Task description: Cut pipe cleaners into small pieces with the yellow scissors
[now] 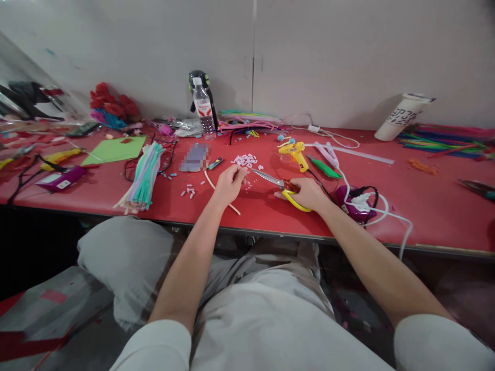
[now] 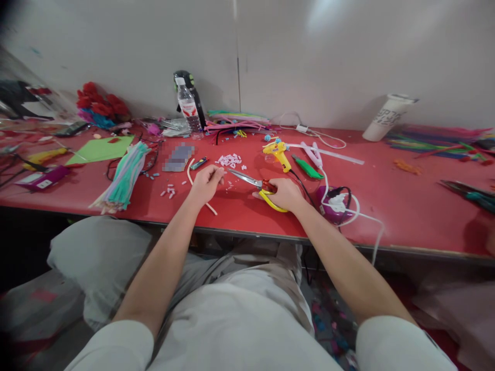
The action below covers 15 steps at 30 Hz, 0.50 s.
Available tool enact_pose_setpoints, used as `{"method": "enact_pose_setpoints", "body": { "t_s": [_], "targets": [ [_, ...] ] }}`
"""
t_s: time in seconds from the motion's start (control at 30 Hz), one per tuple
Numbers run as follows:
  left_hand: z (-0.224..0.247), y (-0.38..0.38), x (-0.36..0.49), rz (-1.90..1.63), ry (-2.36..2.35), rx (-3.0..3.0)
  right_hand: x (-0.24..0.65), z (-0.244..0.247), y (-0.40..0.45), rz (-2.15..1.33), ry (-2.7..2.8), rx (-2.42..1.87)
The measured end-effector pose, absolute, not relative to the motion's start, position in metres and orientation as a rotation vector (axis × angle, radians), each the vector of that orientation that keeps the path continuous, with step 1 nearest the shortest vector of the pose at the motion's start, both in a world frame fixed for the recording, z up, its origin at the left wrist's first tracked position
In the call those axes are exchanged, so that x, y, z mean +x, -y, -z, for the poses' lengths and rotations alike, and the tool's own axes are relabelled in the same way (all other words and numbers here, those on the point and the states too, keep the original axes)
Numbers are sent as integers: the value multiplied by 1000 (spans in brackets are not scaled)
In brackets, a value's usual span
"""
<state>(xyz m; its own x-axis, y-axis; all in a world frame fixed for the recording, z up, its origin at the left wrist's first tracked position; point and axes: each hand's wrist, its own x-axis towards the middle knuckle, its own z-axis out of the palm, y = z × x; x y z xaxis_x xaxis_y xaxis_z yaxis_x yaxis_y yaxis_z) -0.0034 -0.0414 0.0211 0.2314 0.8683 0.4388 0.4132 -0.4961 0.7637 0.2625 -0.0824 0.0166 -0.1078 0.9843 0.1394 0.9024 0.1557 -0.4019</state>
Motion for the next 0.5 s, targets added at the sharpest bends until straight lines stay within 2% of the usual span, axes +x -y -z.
{"method": "enact_pose_setpoints", "body": {
  "t_s": [0.5],
  "targets": [
    [-14, 35, -4, -1277, -1119, 1960, 262, -16, 81, -322, 2101, -1793]
  ]
}}
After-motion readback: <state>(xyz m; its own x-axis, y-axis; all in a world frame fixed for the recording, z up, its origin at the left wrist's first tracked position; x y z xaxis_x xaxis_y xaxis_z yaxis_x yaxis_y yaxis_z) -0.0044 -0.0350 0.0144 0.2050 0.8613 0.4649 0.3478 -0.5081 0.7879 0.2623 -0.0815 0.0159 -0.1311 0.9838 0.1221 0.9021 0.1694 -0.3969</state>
